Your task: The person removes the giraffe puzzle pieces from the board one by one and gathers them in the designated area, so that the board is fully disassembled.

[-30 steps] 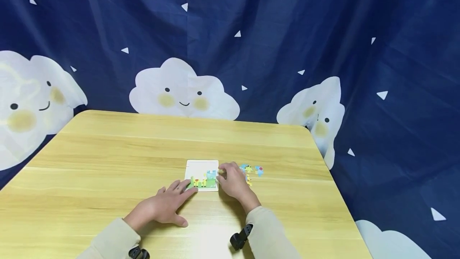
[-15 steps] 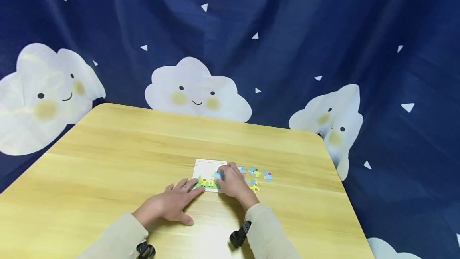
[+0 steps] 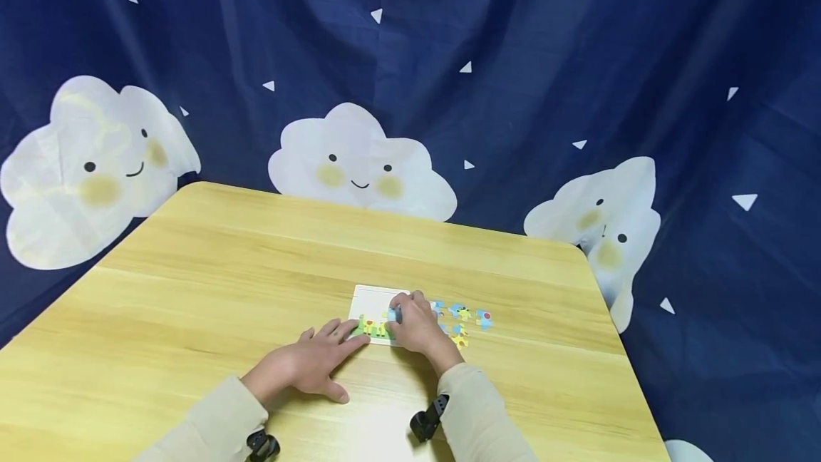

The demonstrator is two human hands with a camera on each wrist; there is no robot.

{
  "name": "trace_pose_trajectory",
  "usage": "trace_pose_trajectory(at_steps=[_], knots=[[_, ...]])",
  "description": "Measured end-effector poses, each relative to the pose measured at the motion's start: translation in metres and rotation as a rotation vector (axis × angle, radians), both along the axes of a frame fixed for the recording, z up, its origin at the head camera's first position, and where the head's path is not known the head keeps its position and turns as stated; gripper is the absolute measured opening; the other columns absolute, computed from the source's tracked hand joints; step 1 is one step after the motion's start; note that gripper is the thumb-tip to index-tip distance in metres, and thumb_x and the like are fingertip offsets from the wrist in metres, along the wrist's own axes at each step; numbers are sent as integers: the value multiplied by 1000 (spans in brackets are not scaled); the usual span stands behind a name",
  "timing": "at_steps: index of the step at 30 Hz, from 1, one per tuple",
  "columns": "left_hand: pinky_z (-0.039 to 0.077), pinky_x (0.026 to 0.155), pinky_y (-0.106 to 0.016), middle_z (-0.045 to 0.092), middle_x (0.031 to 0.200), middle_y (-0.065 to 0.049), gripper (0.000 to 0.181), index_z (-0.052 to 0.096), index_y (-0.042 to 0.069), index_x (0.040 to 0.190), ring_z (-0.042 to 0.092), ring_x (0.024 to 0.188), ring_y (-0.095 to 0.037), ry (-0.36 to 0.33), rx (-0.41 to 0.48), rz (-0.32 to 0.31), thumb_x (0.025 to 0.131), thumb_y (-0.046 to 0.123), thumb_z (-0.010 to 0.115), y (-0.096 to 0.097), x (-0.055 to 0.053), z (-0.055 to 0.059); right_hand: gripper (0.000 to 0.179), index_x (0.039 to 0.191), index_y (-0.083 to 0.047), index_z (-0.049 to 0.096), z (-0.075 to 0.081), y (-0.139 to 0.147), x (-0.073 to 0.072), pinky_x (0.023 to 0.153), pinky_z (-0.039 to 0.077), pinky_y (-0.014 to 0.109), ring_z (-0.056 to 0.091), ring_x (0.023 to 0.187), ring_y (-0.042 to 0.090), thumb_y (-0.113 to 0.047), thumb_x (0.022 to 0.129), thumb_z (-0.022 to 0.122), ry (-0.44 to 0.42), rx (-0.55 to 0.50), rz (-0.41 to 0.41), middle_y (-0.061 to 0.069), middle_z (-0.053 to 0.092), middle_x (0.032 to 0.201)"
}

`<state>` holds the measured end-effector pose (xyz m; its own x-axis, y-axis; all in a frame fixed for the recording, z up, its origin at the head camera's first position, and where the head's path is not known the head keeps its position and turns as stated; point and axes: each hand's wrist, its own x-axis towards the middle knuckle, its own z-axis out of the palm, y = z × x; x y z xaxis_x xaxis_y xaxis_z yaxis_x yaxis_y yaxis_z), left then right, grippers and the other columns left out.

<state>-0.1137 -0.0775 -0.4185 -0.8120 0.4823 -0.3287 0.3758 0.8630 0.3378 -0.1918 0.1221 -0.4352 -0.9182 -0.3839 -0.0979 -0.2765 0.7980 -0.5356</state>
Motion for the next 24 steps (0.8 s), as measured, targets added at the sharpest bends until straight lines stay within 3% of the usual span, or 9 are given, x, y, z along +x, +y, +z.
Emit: trace_pose_trajectory(at_steps=[12, 24], knots=[[26, 101, -69, 18, 157, -12, 94, 28, 22, 148, 21, 140, -41, 5, 0, -5, 72, 57, 71, -1, 1, -1, 31, 108, -13, 53, -2, 1, 1, 85, 42, 44, 47, 98, 24, -18, 84, 70, 11, -57, -14, 7, 51, 106], [26, 101, -68, 19, 156, -12, 93, 29, 22, 148, 22, 140, -41, 11, 0, -8, 72, 57, 71, 0, 1, -1, 31, 113, -11, 61, -6, 1, 2, 83, 45, 42, 47, 97, 23, -16, 84, 70, 14, -77, -24, 10, 49, 107]])
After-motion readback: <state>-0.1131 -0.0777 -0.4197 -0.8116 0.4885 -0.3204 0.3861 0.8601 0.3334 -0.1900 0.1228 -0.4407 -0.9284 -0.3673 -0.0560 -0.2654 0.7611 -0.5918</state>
